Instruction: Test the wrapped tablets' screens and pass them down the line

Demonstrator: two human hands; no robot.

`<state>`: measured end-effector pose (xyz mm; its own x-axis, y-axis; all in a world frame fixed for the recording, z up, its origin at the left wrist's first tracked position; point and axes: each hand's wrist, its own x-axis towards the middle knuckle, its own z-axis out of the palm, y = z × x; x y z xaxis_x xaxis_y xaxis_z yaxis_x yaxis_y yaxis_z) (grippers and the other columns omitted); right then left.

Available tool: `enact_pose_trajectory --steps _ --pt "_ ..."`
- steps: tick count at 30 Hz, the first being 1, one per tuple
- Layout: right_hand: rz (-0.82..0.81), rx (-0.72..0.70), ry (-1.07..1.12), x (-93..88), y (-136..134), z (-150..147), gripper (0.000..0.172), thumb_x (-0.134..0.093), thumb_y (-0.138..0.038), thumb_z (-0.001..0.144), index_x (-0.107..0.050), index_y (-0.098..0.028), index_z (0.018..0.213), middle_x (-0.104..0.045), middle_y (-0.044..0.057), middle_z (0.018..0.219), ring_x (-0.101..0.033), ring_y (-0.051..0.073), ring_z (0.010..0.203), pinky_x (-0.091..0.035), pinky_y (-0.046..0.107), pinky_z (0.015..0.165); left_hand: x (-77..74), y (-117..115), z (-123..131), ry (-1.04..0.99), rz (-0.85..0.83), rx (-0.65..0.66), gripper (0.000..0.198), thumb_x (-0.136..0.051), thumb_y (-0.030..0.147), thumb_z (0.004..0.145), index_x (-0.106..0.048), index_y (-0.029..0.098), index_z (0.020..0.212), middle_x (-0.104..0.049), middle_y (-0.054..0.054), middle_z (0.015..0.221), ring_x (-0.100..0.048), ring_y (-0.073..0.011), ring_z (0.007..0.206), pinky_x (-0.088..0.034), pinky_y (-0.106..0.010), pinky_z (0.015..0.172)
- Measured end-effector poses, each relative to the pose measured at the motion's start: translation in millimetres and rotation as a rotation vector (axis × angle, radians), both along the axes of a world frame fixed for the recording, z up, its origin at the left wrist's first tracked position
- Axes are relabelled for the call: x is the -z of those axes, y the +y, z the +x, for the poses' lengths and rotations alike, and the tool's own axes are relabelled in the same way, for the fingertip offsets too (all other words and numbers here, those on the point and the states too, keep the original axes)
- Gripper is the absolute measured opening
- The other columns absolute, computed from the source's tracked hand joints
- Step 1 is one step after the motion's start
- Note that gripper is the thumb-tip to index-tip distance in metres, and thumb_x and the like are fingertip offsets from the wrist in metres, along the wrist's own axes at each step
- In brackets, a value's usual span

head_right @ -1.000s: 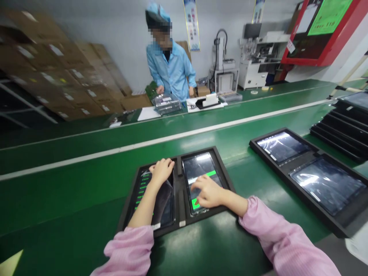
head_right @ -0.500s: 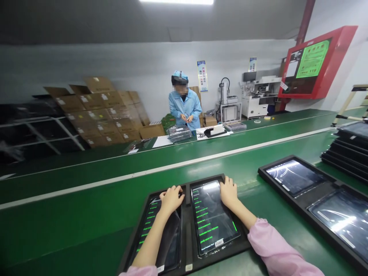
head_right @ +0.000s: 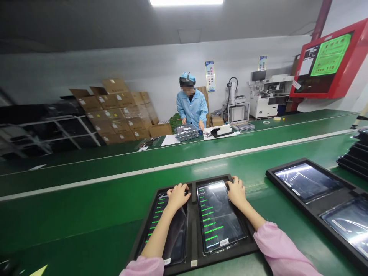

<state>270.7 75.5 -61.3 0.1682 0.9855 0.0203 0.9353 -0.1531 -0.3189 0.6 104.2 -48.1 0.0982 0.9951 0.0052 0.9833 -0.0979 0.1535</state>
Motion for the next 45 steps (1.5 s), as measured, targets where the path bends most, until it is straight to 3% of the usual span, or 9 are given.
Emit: enact_pose_trajectory --steps 7,21,26,32,40,45 --pt "-0.007 0.037 0.046 4.9 4.4 5.1 0.046 -0.051 0.000 0.083 -0.071 -0.028 0.114 -0.044 0.014 0.134 -0.042 0.032 0.123 -0.042 0.041 0.092 -2.2 -1.5 1.1 -0.012 -0.012 -0.004 0.019 -0.058 0.031 0.087 -0.061 0.025 0.105 -0.064 -0.007 0.119 -0.054 -0.0251 0.117 -0.033 -0.044 0.098" --pt "-0.029 0.051 0.077 13.0 9.1 9.5 0.051 -0.049 -0.002 0.081 -0.062 -0.026 0.125 -0.041 0.014 0.136 -0.040 0.032 0.126 -0.040 0.042 0.095 -1.5 -0.4 5.0 -0.017 0.011 -0.009 0.019 -0.058 0.030 0.084 -0.062 0.025 0.102 -0.064 -0.007 0.116 -0.055 -0.0262 0.115 -0.034 -0.045 0.098" --pt "-0.013 0.024 0.090 17.1 11.1 12.6 0.051 -0.049 -0.002 0.081 -0.061 -0.026 0.125 -0.044 0.014 0.132 -0.042 0.032 0.123 -0.040 0.041 0.093 -1.5 -1.9 10.1 -0.013 0.062 0.008 0.021 -0.055 0.020 0.080 -0.063 0.022 0.099 -0.066 -0.009 0.113 -0.057 -0.0273 0.112 -0.029 -0.047 0.103" --pt "0.008 0.014 0.111 24.5 15.1 17.3 0.052 -0.048 -0.002 0.080 -0.061 -0.025 0.124 -0.045 0.014 0.129 -0.044 0.032 0.120 -0.042 0.040 0.090 -1.6 -1.9 11.5 -0.041 0.062 -0.004 0.020 -0.058 0.021 0.081 -0.065 0.022 0.099 -0.066 -0.008 0.113 -0.057 -0.0277 0.114 -0.023 -0.051 0.109" --pt "0.042 -0.036 0.121 32.1 20.7 24.7 0.052 -0.047 0.000 0.077 -0.064 -0.020 0.123 -0.049 0.015 0.121 -0.050 0.030 0.117 -0.042 0.038 0.094 1.9 -9.0 0.4 -0.193 0.024 -0.013 0.026 -0.070 0.033 0.083 -0.066 0.023 0.106 -0.063 -0.010 0.120 -0.055 -0.0298 0.121 -0.022 -0.056 0.112" --pt "0.123 -0.108 0.138 47.3 32.1 39.6 0.047 -0.048 -0.002 0.076 -0.064 -0.020 0.116 -0.052 0.012 0.106 -0.049 0.032 0.118 -0.039 0.041 0.101 -4.9 -10.0 0.2 -0.385 0.112 -0.107 0.024 -0.076 0.035 0.080 -0.067 0.025 0.100 -0.066 -0.005 0.114 -0.058 -0.0249 0.116 -0.026 -0.047 0.112"
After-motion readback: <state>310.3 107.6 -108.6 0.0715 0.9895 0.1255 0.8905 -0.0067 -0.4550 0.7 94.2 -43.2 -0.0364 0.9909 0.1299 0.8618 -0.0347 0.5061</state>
